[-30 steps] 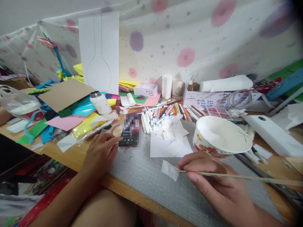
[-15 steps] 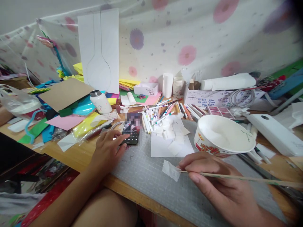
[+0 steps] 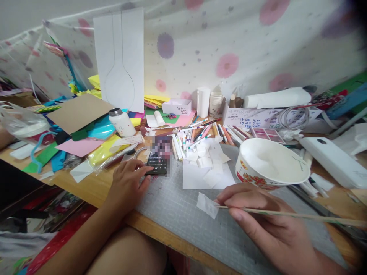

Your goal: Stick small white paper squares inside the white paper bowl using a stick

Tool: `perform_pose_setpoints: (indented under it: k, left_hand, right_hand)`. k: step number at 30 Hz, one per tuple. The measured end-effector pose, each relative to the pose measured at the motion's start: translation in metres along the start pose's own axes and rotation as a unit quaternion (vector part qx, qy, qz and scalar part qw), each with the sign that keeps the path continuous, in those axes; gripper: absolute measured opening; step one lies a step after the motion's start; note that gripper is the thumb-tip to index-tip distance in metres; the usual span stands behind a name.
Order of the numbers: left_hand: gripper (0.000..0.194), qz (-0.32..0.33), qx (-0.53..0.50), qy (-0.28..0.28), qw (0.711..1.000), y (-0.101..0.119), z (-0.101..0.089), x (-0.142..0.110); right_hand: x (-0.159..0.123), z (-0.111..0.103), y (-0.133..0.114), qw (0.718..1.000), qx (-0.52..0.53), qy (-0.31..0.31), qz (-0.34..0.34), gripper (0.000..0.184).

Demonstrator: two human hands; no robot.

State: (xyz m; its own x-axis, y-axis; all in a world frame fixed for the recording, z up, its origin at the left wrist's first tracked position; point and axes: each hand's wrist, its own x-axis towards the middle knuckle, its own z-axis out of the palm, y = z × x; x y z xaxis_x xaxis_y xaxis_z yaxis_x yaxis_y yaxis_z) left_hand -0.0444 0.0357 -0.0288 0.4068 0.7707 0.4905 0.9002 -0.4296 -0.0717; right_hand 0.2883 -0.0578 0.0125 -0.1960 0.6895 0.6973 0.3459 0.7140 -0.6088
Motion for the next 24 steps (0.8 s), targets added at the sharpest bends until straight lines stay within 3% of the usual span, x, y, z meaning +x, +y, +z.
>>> perform_pose_setpoints:
  k: [16, 24]
  left_hand:
    - [0.029, 0.023, 0.005, 0.077, 0.997, 0.0031, -0.0083, 0.0023]
    - [0.028, 0.011, 0.011, 0.075, 0.997, 0.0027, -0.0081, 0.0023]
  right_hand:
    - [-0.0004, 0.0002, 0.0005, 1.0, -0.006, -0.004, 0.002, 0.027]
    - [-0.0017, -0.0013, -0.0003, 1.0, -0.016, -0.008, 0.004, 0.026]
